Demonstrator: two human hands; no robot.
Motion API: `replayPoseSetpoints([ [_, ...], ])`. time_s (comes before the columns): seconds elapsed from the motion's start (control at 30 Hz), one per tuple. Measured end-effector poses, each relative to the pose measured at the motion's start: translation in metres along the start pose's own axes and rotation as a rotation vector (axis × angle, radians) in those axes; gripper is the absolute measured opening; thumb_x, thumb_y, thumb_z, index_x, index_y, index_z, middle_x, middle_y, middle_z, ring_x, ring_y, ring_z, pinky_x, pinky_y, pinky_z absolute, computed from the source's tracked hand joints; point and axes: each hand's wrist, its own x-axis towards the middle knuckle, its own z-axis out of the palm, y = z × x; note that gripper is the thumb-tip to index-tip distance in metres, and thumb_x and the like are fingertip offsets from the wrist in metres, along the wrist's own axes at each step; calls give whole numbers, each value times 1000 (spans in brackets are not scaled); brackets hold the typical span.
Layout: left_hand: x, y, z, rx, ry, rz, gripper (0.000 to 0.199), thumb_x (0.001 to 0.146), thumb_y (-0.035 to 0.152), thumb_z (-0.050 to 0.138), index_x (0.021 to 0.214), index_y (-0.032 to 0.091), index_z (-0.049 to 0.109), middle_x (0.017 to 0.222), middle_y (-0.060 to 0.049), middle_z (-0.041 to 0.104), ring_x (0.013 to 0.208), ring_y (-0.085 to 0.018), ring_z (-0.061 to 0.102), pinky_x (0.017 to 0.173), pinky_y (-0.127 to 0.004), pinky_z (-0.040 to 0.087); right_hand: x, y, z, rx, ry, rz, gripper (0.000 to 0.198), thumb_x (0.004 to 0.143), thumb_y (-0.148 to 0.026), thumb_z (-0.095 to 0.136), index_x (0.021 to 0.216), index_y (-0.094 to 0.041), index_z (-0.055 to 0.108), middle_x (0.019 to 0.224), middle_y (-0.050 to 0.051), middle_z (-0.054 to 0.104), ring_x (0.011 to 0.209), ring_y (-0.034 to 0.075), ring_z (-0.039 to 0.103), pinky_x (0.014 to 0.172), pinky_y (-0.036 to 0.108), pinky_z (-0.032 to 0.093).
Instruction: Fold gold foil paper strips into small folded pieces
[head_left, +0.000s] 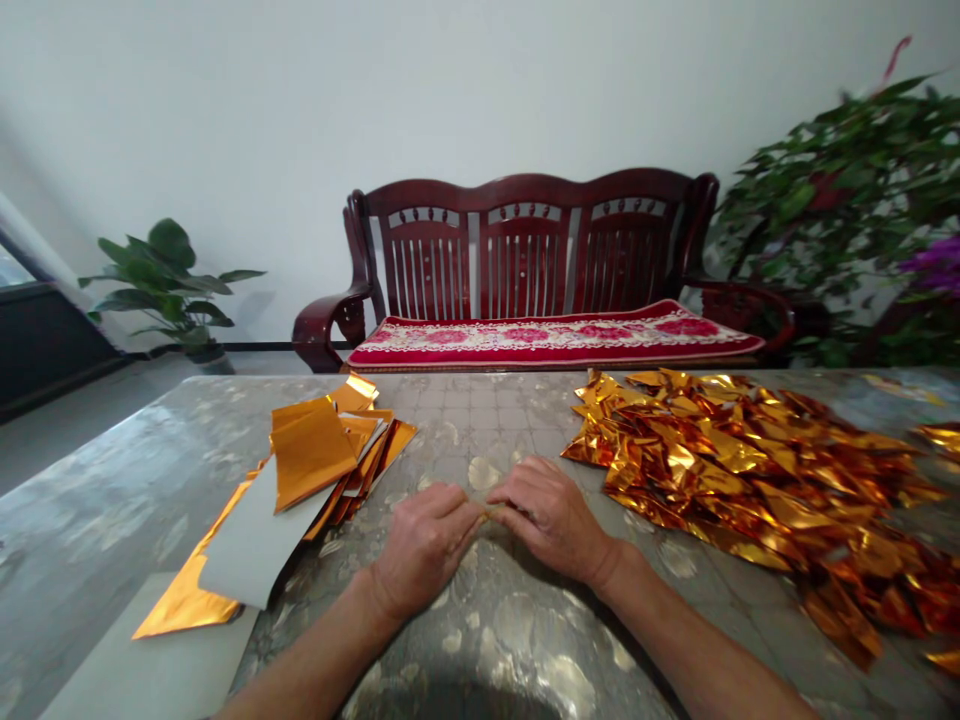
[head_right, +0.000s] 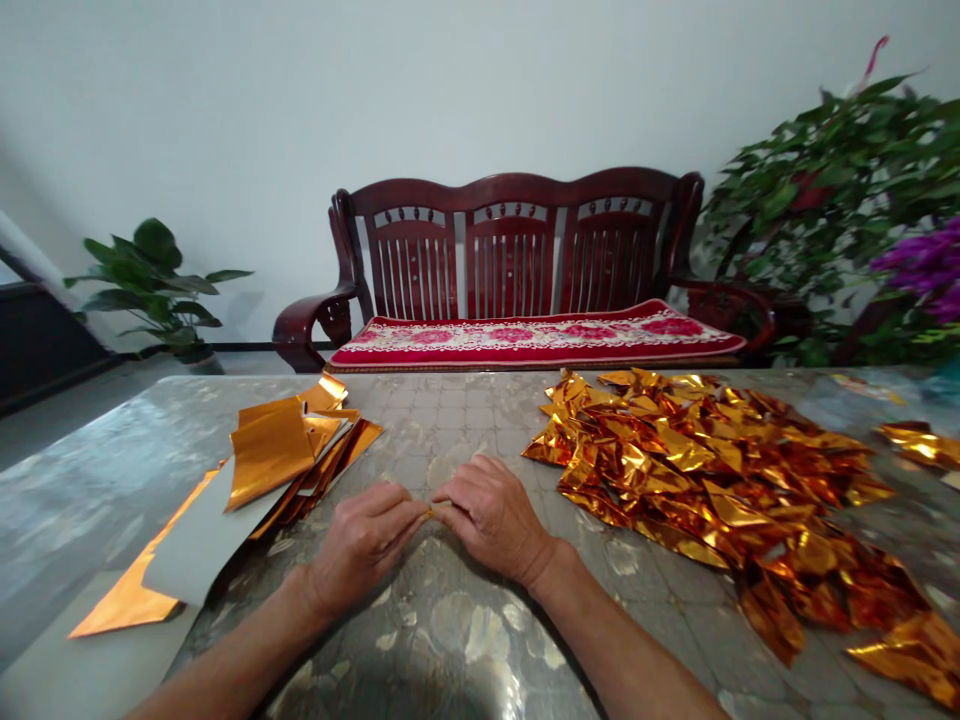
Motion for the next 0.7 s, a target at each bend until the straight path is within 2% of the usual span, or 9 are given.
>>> replayPoseSetpoints([
  [0.2, -1, -4, 3, -110, -4, -79, 30, 99, 31, 47, 85, 19, 70, 74, -2, 57, 71, -13, 54, 67, -24, 40, 1, -1, 2, -71, -15, -39, 21, 96, -26, 53, 81, -18, 66, 76, 5, 61, 78, 18, 50, 72, 33, 37],
  [0.33, 0, -11, 5, -238, -52, -174, 28, 98, 33, 50, 88, 20, 72, 74, -2, 58, 70, -12, 56, 66, -22, 41, -2, 9, -1, 34, 12, -59, 19, 95, -15, 49, 92, -18, 68, 78, 5, 64, 80, 19, 53, 73, 32, 41],
  [0.43, 0, -18, 6, -259, -53, -220, 26, 96, 32, 55, 82, 19, 72, 70, 0, 57, 67, -11, 57, 63, -20, 40, -3, 17, -3, 138, 31, -60, 24, 94, -10, 47, 99, -19, 69, 80, 5, 67, 80, 18, 55, 74, 32, 44],
  [0.57, -1, -24, 6, -176, -18, -205, 30, 91, 34, 61, 67, 17, 67, 61, 2, 55, 59, -10, 54, 58, -20, 37, -4, 22, -6, 191, 90, -17, 20, 93, -13, 54, 95, -21, 72, 79, 4, 70, 77, 17, 59, 70, 29, 47],
  [0.7, -1, -25, 5, -102, 27, -135, 37, 91, 37, 62, 60, 16, 62, 55, 3, 52, 52, -9, 50, 54, -21, 33, -3, 23, -7, 226, 155, 121, 8, 88, -22, 66, 85, -23, 74, 72, 1, 70, 70, 15, 63, 67, 26, 48],
])
